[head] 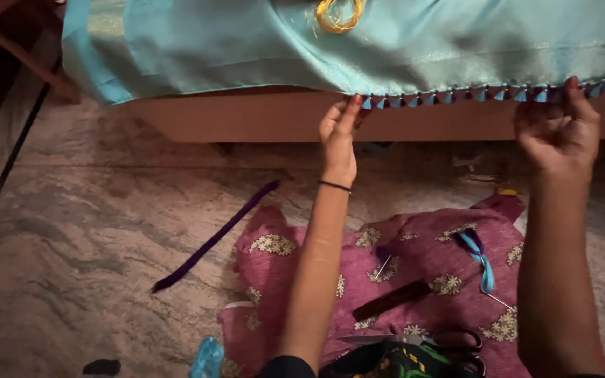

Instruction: The recorder is attaching and trimming decorative tassels to the edge of a saree.

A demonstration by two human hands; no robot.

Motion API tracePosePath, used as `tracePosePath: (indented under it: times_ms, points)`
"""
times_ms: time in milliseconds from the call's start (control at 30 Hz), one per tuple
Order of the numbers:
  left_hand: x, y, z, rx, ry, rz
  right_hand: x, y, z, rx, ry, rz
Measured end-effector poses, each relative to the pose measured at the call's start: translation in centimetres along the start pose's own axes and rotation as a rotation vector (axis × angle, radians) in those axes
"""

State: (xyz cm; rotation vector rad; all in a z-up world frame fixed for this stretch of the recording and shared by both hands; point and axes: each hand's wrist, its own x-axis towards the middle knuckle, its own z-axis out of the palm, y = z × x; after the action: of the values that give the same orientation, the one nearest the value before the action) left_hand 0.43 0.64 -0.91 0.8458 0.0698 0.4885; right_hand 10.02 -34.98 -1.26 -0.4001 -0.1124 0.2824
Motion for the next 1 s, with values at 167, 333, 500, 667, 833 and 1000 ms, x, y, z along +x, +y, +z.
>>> tracePosePath:
  times_ms: [167,333,500,667,833,1000]
  points:
    - [0.3,1.9,-0.2,0.146,-0.016,0.020,-0.9,-1.5,0.2,0.046,0.109,0.021]
    - [0.8,2.0,-0.2,0.259,0.001,0.043,-1.2,-0.8,2.3,0.031,0.117,0.068]
    - [1.2,3.2,0.6,0.196,-0.093,-0.025,0.0,0.0,-2.9,-0.183,0.058,-0.052]
    - [2.1,2.8,-1.0,0.269,-0.101,-0.008,-5.0,5.4,3.8,-1.029,-0.030,0.209]
    - [2.2,4.0,-0.5,0.437,-0.066,-0.038,-13.7,11.0,-2.6,-1.687,-0.798,1.296]
    - [4.0,1.5,-1.9,0.379,-0.070,0.009,-24.3,15.4,-4.8,-1.806,-1.616,1.440]
